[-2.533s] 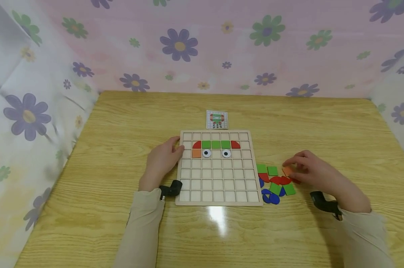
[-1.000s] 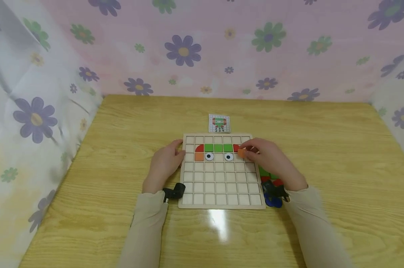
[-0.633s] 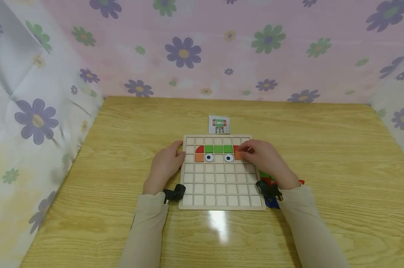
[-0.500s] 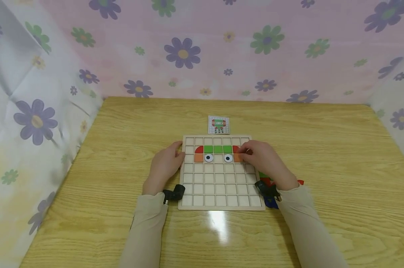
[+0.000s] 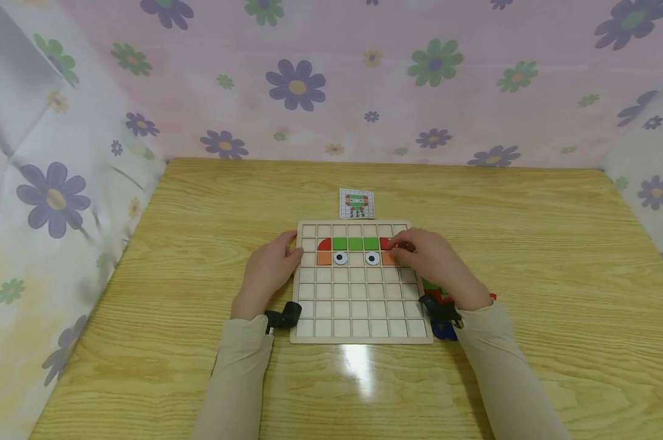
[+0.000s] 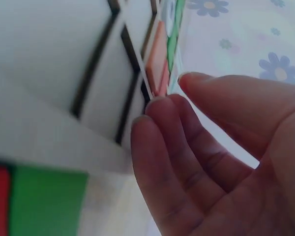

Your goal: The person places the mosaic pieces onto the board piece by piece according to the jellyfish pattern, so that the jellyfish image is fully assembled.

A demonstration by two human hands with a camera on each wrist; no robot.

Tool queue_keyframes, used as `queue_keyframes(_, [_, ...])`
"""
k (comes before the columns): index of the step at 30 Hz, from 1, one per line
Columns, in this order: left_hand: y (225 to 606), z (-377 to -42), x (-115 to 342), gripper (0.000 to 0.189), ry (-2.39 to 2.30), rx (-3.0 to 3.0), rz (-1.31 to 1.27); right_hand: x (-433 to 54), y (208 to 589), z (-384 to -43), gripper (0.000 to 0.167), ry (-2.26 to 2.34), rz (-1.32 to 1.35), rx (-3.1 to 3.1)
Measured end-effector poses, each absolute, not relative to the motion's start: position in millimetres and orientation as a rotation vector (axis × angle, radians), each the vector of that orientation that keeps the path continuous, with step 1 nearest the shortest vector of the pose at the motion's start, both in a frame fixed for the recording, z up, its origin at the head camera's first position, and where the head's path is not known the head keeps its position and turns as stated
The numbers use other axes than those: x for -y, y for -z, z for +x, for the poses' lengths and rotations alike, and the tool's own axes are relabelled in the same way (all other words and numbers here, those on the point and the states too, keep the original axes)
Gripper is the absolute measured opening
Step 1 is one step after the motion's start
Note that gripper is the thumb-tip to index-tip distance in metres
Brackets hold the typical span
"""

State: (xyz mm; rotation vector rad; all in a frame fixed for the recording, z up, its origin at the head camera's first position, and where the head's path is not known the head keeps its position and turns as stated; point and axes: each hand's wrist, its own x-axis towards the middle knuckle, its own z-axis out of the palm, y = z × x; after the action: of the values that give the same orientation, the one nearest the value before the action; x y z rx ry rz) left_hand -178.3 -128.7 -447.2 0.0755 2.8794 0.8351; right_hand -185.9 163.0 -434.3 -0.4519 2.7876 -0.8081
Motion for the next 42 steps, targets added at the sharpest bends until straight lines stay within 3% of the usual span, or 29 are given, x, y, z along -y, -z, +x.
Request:
queue_keyframes(14, [445,-177,129,0.044,-0.836,-2.877,0.074,-189,414,-179,0.026,0.858,-0.378,-2.744])
queue_keyframes(42, [447,-181,130,0.047,-0.829,-2.856,0.071,-225,423,-144,0.028,0.653,-0.495,-2.666])
